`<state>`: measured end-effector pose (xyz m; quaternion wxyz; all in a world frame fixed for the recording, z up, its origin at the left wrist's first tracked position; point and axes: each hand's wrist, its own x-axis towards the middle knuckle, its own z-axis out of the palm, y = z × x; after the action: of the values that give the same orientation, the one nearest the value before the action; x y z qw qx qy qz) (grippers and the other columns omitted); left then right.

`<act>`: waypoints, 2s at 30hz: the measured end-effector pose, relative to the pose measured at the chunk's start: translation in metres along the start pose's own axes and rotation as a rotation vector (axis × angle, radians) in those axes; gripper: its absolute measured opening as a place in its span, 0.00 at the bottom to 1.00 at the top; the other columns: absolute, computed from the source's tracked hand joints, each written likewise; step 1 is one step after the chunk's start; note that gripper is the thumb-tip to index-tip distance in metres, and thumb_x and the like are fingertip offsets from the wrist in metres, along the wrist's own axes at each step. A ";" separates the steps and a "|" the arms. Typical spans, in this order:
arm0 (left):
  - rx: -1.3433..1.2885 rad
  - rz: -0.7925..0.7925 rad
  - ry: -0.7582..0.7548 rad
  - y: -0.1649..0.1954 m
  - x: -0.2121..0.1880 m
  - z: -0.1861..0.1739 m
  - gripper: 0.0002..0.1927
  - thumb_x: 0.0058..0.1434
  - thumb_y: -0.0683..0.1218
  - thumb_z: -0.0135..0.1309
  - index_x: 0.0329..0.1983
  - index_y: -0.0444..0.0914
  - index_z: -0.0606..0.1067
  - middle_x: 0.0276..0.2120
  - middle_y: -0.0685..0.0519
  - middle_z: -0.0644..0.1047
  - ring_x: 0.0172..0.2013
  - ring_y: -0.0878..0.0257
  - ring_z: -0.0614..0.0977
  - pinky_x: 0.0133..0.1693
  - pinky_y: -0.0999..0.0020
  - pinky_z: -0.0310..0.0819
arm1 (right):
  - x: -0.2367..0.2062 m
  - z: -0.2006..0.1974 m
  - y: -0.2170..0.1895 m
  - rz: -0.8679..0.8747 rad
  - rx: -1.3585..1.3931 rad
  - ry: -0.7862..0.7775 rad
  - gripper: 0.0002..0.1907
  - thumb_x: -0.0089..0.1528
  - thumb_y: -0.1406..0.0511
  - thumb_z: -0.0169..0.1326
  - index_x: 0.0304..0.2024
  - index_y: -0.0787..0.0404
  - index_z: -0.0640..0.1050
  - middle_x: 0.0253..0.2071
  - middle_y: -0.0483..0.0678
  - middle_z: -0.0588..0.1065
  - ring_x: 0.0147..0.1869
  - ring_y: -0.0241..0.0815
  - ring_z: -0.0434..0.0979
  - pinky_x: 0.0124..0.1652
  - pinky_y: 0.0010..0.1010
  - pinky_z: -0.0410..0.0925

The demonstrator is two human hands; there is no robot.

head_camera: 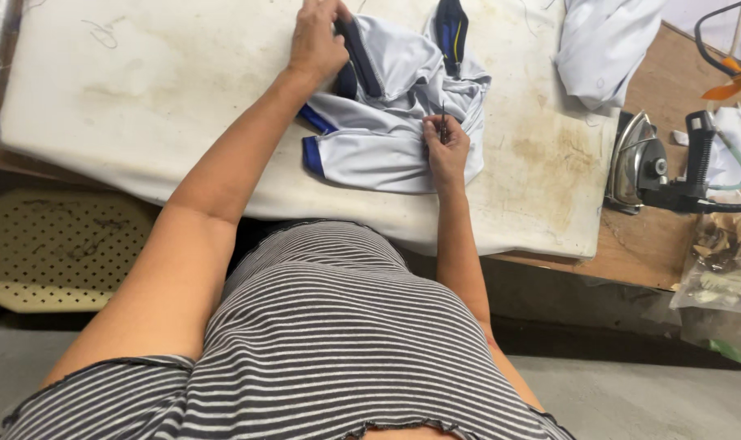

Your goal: The person places a folded blue shirt into a clear plastic bag and sets it aside. Then, using small scissors, the person trims loose threads and excess fabric from the collar, sleeve, and hem of a white shirt with blue trim. The person repeatedly lifts and repositions the shirt to access different areas while cutting.

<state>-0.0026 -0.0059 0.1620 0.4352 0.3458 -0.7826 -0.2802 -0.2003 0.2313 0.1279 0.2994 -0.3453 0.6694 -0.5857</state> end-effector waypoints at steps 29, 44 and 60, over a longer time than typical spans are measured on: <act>-0.372 -0.449 -0.219 0.011 -0.056 -0.004 0.15 0.54 0.35 0.63 0.43 0.35 0.72 0.29 0.52 0.82 0.31 0.65 0.84 0.35 0.69 0.79 | -0.002 0.088 -0.052 0.236 0.162 -0.092 0.16 0.70 0.57 0.52 0.36 0.62 0.77 0.17 0.35 0.63 0.18 0.25 0.55 0.19 0.23 0.52; -0.849 -0.850 -0.335 0.020 -0.051 -0.005 0.13 0.59 0.29 0.53 0.46 0.30 0.80 0.28 0.53 0.79 0.24 0.75 0.76 0.27 0.81 0.70 | -0.002 0.094 -0.033 -0.009 -0.094 -0.069 0.15 0.68 0.62 0.58 0.33 0.68 0.80 0.22 0.34 0.69 0.24 0.22 0.59 0.23 0.20 0.52; -0.855 -0.854 -0.280 0.021 -0.056 0.004 0.13 0.59 0.28 0.53 0.45 0.30 0.81 0.33 0.51 0.82 0.31 0.71 0.82 0.35 0.80 0.78 | -0.002 0.100 -0.038 -0.055 -0.106 -0.045 0.15 0.68 0.62 0.58 0.31 0.67 0.80 0.21 0.34 0.67 0.24 0.22 0.58 0.23 0.22 0.51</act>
<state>0.0095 0.0513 0.1481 0.2778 0.3834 -0.4436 -0.7609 -0.1147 0.1726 0.1518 0.2795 -0.3922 0.6826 -0.5497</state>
